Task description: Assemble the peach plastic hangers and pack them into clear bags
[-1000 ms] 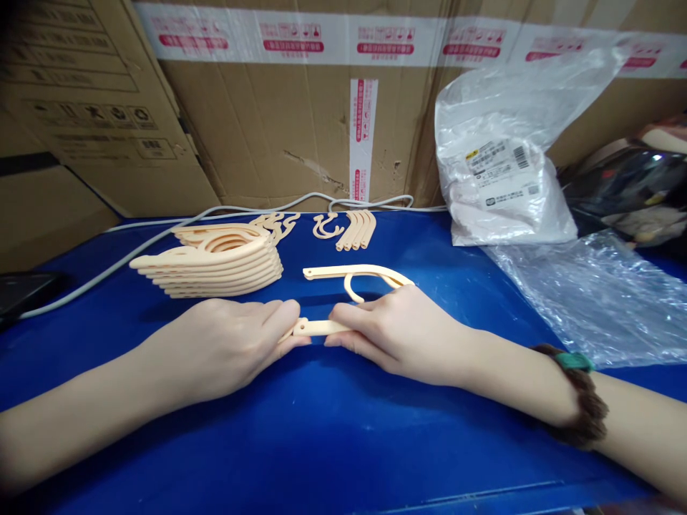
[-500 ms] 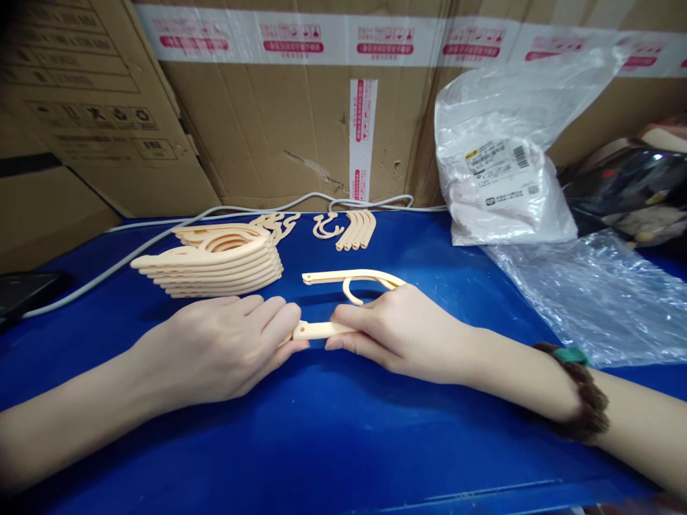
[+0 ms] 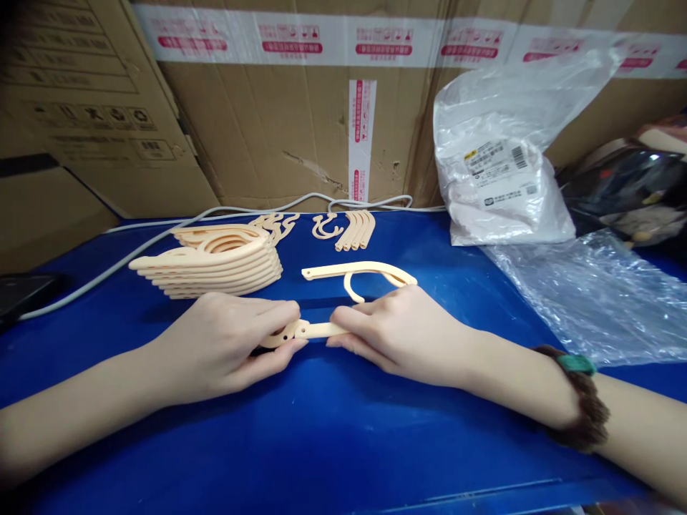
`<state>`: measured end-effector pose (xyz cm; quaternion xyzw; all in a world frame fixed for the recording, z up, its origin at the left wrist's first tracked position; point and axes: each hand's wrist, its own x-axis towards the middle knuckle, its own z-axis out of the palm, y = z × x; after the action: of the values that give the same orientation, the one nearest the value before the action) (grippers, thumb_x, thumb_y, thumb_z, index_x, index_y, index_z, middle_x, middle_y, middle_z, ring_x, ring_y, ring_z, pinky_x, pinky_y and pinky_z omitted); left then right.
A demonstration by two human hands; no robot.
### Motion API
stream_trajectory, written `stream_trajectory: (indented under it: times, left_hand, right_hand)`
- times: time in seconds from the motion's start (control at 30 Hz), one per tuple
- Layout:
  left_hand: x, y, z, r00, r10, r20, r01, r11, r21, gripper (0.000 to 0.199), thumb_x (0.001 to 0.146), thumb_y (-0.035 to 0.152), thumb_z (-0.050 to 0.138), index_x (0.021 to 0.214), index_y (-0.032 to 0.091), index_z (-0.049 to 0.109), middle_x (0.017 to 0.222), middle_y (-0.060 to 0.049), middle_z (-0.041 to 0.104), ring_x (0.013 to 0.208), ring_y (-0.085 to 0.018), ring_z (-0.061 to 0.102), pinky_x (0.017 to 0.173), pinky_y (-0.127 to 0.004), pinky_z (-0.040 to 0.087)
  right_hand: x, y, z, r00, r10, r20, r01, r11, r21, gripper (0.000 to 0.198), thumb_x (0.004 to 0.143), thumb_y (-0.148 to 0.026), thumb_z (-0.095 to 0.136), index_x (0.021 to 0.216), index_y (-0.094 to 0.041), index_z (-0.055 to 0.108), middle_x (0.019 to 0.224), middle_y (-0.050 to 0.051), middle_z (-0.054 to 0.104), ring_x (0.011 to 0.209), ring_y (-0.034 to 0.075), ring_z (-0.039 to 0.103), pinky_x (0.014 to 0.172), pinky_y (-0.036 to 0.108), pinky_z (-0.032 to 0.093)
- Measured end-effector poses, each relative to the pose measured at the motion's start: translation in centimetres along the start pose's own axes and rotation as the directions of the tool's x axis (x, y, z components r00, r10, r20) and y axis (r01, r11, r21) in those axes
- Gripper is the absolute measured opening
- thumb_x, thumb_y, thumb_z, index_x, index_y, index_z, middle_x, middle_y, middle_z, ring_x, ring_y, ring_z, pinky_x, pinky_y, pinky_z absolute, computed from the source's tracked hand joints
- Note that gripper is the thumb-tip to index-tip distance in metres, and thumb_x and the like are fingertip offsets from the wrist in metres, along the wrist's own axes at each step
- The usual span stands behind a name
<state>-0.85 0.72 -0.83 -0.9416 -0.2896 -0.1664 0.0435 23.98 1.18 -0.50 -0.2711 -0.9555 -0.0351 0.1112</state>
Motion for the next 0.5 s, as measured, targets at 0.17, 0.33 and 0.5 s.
stream_trajectory:
  times: [0.17,0.33,0.5]
  left_hand:
    - [0.09,0.19,-0.18,1.0,0.002,-0.02,-0.002,1.0,-0.025,0.023,0.095,0.027,0.043,0.073,0.02,0.044,0.055,0.007,0.051,0.047,-0.009,0.05,0.047,-0.027,0.019]
    - [0.18,0.25,-0.27,1.0,-0.004,-0.015,0.004,1.0,-0.029,0.023,0.093,0.027,0.044,0.071,0.02,0.044,0.052,0.007,0.049,0.045,-0.009,0.048,0.046,-0.026,0.019]
    - [0.18,0.14,-0.12,1.0,-0.007,-0.014,0.007,0.999,-0.033,0.024,0.093,0.028,0.046,0.07,0.02,0.044,0.051,0.008,0.048,0.043,-0.009,0.048,0.045,-0.025,0.019]
  right_hand:
    - [-0.07,-0.02,0.05,1.0,-0.009,0.005,0.009,1.0,0.015,0.036,0.104,-0.035,0.032,0.097,-0.017,0.063,0.073,0.003,0.068,0.059,0.013,0.062,0.057,0.024,0.037]
    - [-0.06,-0.01,-0.07,0.999,0.0,0.041,-0.002,0.999,0.051,0.035,0.104,-0.034,0.033,0.104,-0.017,0.064,0.076,0.004,0.07,0.065,0.015,0.066,0.059,0.025,0.041]
    - [-0.08,0.03,-0.08,0.999,-0.013,0.041,0.011,0.998,0.06,0.037,0.104,-0.035,0.032,0.105,-0.018,0.065,0.079,0.005,0.071,0.065,0.014,0.066,0.061,0.025,0.042]
